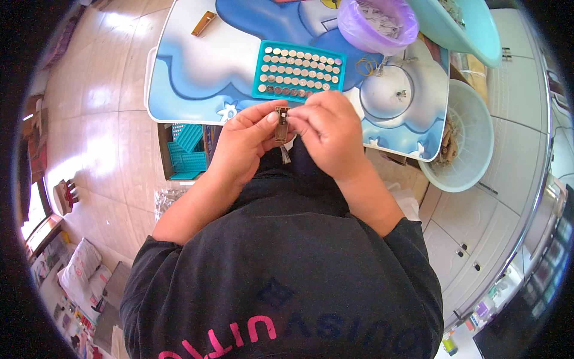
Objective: The person assembles small brown plastic components into a teal grid tray by hand, preparing materials from a purple bowl and a white bin.
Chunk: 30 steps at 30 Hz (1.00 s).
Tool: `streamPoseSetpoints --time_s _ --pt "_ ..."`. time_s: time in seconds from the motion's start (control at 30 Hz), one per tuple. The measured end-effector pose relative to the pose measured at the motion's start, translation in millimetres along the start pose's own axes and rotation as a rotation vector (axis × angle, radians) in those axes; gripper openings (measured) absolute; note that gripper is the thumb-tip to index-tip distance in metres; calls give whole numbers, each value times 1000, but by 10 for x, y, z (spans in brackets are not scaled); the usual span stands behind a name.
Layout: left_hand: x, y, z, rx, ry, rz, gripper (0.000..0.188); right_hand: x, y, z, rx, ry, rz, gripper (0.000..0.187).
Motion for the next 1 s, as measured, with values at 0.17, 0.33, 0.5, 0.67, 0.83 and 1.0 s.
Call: streamPoseSetpoints --time_s 0.17,0.33,0.5,0.67,0.83,1.0 --pt "-18 -7 12 2 -29 1 26 -103 -40 -244 41 206 -127 15" --pt "-11 -3 5 -2 -38 6 26 -91 -29 -296 30 293 -51 16" --pt "4 -3 -11 -3 -40 -2 25 -102 -37 -293 -1 371 -54 14" --pt "-20 1 10 3 -38 -1 25 -24 -18 -73 28 140 -107 14" --pt "-2 -4 -2 2 10 8 26 71 -17 4 -22 81 -88 16" --pt "-9 0 6 12 2 9 27 87 -23 6 -37 71 -110 16"
Point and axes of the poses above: each hand's wrist, its own y-axis away from the middle knuckle, its own x-axis out of the palm, z = x × y, the point moved 2 cm from there along -y, towards the middle knuckle, and after that the axes turned 7 degrees about z, right-handed, at the moved point
